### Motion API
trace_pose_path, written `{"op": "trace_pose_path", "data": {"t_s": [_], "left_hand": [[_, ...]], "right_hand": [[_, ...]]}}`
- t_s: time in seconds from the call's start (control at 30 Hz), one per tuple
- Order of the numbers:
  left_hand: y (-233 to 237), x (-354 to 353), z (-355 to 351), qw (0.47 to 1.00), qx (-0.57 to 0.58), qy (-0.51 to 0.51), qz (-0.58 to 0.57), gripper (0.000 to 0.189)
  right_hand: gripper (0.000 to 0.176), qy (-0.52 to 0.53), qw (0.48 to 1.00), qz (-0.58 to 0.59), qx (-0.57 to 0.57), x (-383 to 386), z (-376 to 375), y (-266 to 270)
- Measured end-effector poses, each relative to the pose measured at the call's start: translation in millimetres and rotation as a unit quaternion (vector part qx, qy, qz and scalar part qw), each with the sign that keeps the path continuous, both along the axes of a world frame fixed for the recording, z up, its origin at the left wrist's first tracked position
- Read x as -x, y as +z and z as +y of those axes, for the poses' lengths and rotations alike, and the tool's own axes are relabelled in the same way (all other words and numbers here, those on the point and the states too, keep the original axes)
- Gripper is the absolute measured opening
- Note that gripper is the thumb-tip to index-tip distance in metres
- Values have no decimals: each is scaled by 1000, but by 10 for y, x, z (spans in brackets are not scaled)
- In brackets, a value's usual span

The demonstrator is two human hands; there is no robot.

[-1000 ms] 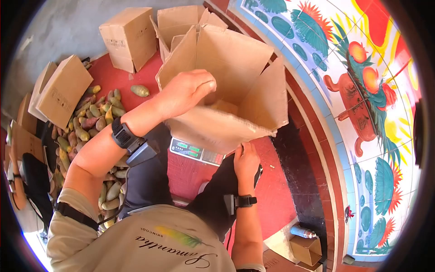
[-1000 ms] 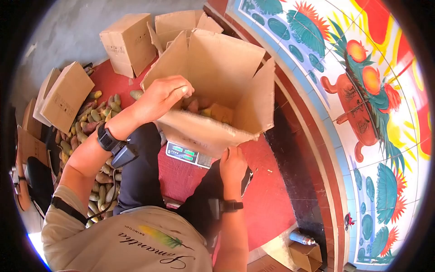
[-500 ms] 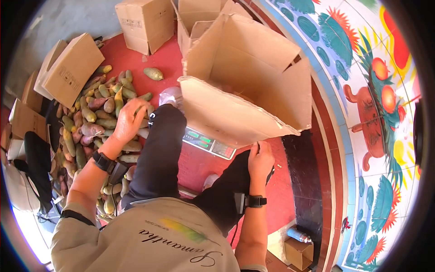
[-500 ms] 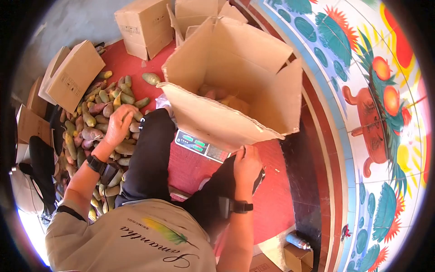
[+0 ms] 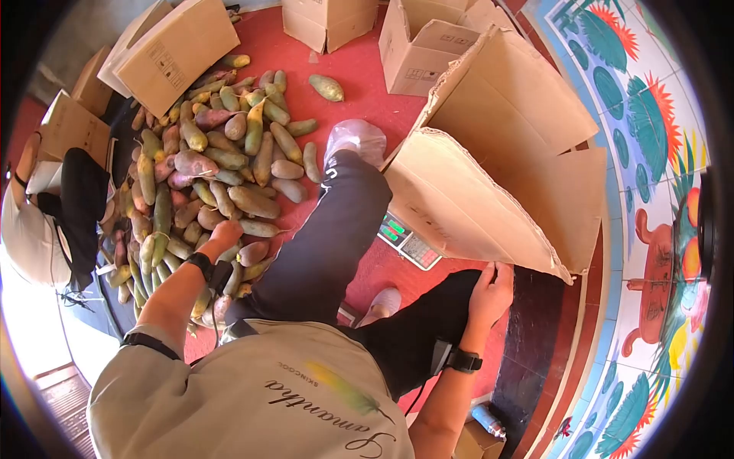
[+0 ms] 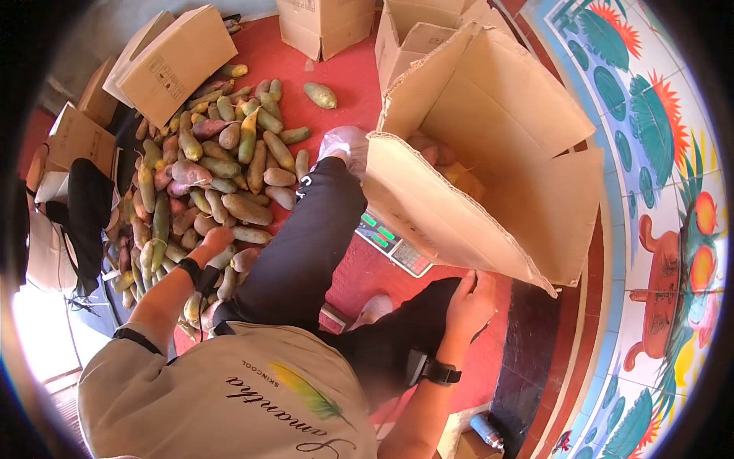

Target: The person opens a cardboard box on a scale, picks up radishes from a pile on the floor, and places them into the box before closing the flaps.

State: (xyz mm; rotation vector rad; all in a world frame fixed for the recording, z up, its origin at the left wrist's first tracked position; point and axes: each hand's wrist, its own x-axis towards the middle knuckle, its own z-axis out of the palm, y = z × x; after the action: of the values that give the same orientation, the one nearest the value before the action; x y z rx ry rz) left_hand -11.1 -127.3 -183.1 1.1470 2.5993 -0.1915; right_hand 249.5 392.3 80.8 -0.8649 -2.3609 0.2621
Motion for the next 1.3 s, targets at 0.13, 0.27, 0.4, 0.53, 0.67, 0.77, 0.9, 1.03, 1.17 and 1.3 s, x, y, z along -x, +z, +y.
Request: {"op": "trace_pose_path", "data": {"t_s": [0.13, 0.27, 0.4, 0.53, 0.67, 0.77, 0.9, 1.03, 1.17, 1.3], "left_hand": [[-171, -270, -201, 978, 37, 191, -77, 21], [257, -393, 14, 866, -150, 467, -103, 33], [-467, -60, -326, 764, -175, 597, -169, 39], [72, 28, 97, 536, -325, 677, -387, 36], [-419, 215, -117, 533, -332, 652, -424, 19], [-1947, 712, -1191, 881, -230, 271, -312, 14], [-152, 397, -359, 485, -364, 639, -474, 11], [933, 238, 15, 567, -484, 520, -417, 13], [1551, 387, 171, 535, -549, 555, -322, 12], [2253, 489, 648, 581, -654, 359, -325, 13]], "right_hand": [[14, -2, 1000, -14, 22, -3, 4, -9], [14, -1, 1000, -24, 16, 4, 4, -5], [14, 9, 1000, -21, 5, -3, 50, -61], [13, 14, 999, -31, -16, -5, 63, -67], [12, 1, 999, -47, 9, 13, 11, -11], [11, -1, 999, -50, 13, 7, 21, -7], [11, 5, 999, -39, 3, 38, 7, 11], [10, 12, 1000, -24, 1, 53, -4, 17], [10, 17, 1000, -7, -13, 56, -5, 24], [11, 2, 1000, -20, -21, -30, 58, -48]]}}
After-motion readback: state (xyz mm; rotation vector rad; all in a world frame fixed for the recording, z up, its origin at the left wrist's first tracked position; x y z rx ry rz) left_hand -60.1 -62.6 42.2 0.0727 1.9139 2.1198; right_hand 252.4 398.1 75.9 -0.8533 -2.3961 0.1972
